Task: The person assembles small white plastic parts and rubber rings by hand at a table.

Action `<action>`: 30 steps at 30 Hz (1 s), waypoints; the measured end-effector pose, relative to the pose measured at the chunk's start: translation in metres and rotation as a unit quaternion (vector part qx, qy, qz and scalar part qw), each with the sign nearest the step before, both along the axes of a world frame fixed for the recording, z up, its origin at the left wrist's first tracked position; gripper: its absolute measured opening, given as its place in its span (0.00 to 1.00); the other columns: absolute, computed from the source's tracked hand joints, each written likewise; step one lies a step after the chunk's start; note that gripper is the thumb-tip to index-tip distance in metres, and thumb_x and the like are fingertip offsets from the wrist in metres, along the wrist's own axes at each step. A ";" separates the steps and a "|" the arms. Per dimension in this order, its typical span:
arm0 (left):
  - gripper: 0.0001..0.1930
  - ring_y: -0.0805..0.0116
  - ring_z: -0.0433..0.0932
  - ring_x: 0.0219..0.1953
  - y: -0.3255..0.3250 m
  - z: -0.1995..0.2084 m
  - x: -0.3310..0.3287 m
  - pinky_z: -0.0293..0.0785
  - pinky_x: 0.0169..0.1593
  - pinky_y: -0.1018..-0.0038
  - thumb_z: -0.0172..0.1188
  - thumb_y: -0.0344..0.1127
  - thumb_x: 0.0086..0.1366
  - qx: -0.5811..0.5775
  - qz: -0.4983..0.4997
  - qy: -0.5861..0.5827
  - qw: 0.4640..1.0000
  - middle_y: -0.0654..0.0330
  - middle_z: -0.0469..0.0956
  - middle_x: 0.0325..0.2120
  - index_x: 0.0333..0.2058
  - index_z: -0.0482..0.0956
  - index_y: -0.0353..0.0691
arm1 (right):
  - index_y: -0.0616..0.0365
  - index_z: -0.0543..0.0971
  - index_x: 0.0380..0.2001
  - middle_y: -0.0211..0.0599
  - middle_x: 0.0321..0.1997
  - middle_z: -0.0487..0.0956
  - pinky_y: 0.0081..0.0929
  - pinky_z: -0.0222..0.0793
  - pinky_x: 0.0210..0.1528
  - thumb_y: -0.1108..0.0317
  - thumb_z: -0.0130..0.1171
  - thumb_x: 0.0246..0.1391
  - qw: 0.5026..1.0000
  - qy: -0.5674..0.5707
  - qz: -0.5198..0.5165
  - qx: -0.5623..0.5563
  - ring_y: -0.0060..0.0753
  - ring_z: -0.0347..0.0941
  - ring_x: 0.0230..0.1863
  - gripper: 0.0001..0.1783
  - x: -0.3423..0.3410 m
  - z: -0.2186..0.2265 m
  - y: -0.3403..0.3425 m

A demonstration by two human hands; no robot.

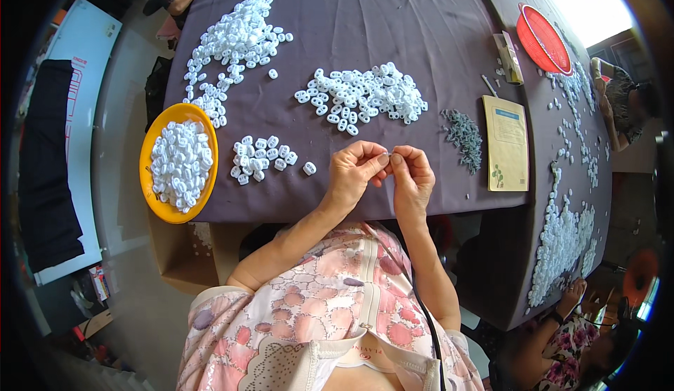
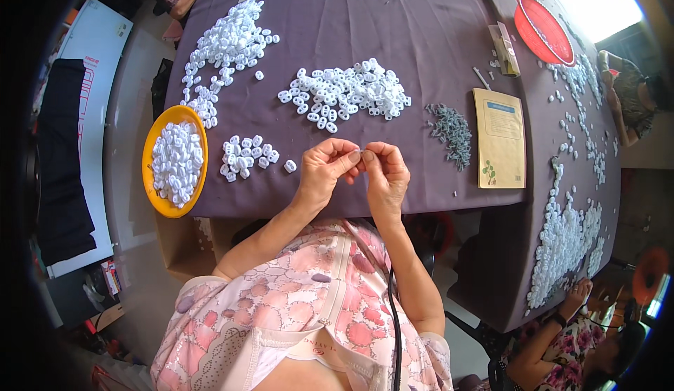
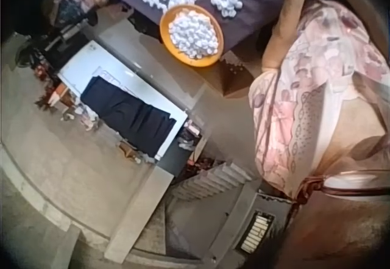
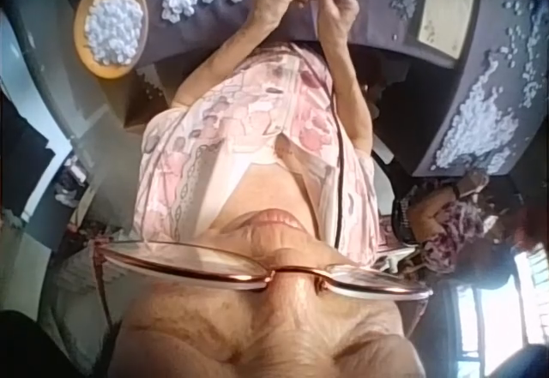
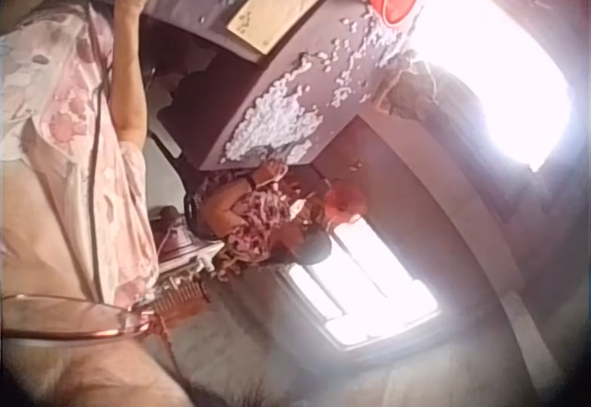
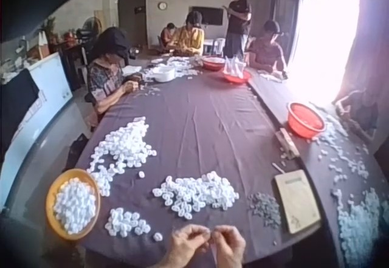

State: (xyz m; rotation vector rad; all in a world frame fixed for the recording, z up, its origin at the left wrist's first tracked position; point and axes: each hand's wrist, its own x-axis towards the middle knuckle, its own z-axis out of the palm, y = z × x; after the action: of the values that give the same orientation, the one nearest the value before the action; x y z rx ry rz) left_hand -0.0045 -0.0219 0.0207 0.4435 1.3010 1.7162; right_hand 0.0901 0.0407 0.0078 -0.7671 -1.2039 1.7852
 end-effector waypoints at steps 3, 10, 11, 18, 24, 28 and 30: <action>0.04 0.81 0.73 0.20 0.000 0.004 -0.001 0.69 0.22 0.85 0.56 0.29 0.60 -0.010 0.006 0.036 0.999 0.63 0.77 0.21 0.32 0.76 0.35 | 0.63 0.73 0.34 0.27 0.27 0.74 0.14 0.67 0.32 0.78 0.51 0.55 1.000 0.002 0.014 0.008 0.15 0.69 0.27 0.04 0.003 0.001 0.003; 0.03 0.83 0.72 0.19 0.000 0.024 -0.005 0.68 0.20 0.85 0.55 0.27 0.60 -0.050 -0.008 0.146 0.988 0.64 0.77 0.20 0.30 0.77 0.35 | 0.64 0.75 0.33 0.29 0.27 0.75 0.15 0.68 0.33 0.78 0.51 0.55 0.997 -0.035 0.061 0.045 0.16 0.70 0.28 0.04 0.005 0.014 0.012; 0.03 0.83 0.72 0.19 0.000 0.024 -0.005 0.68 0.20 0.85 0.55 0.27 0.60 -0.050 -0.008 0.146 0.988 0.64 0.77 0.20 0.30 0.77 0.35 | 0.64 0.75 0.33 0.29 0.27 0.75 0.15 0.68 0.33 0.78 0.51 0.55 0.997 -0.035 0.061 0.044 0.16 0.70 0.28 0.04 0.005 0.014 0.014; 0.03 0.84 0.70 0.19 -0.002 0.020 -0.007 0.67 0.21 0.86 0.57 0.28 0.59 -0.041 -0.009 0.214 0.976 0.65 0.78 0.21 0.30 0.78 0.36 | 0.65 0.75 0.32 0.29 0.27 0.76 0.15 0.69 0.32 0.79 0.50 0.54 0.989 -0.056 0.107 0.084 0.17 0.71 0.28 0.04 0.009 0.018 0.019; 0.03 0.80 0.72 0.20 -0.002 0.027 -0.009 0.69 0.23 0.83 0.55 0.23 0.57 -0.051 -0.032 0.223 0.973 0.61 0.77 0.23 0.29 0.77 0.31 | 0.64 0.75 0.31 0.29 0.27 0.76 0.16 0.70 0.32 0.79 0.50 0.54 0.984 -0.074 0.121 0.104 0.17 0.71 0.27 0.04 0.011 0.019 0.022; 0.02 0.82 0.70 0.19 -0.002 0.026 -0.010 0.67 0.22 0.83 0.55 0.23 0.57 -0.050 -0.035 0.235 0.970 0.62 0.76 0.20 0.28 0.76 0.31 | 0.64 0.75 0.31 0.30 0.26 0.76 0.16 0.69 0.31 0.79 0.50 0.53 0.978 -0.100 0.135 0.127 0.18 0.72 0.27 0.04 0.011 0.023 0.024; 0.02 0.83 0.69 0.18 -0.002 0.027 -0.012 0.66 0.22 0.83 0.55 0.23 0.57 -0.057 -0.041 0.239 0.968 0.63 0.76 0.19 0.28 0.76 0.31 | 0.64 0.75 0.30 0.30 0.26 0.76 0.16 0.69 0.31 0.80 0.50 0.53 0.974 -0.113 0.146 0.134 0.18 0.72 0.27 0.04 0.011 0.027 0.026</action>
State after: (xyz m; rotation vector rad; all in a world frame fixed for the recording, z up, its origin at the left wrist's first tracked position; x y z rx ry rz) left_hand -0.0161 -0.0237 0.0478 0.8697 1.6848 1.5046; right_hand 0.1014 0.0667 0.0349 -0.6730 -1.7458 1.7458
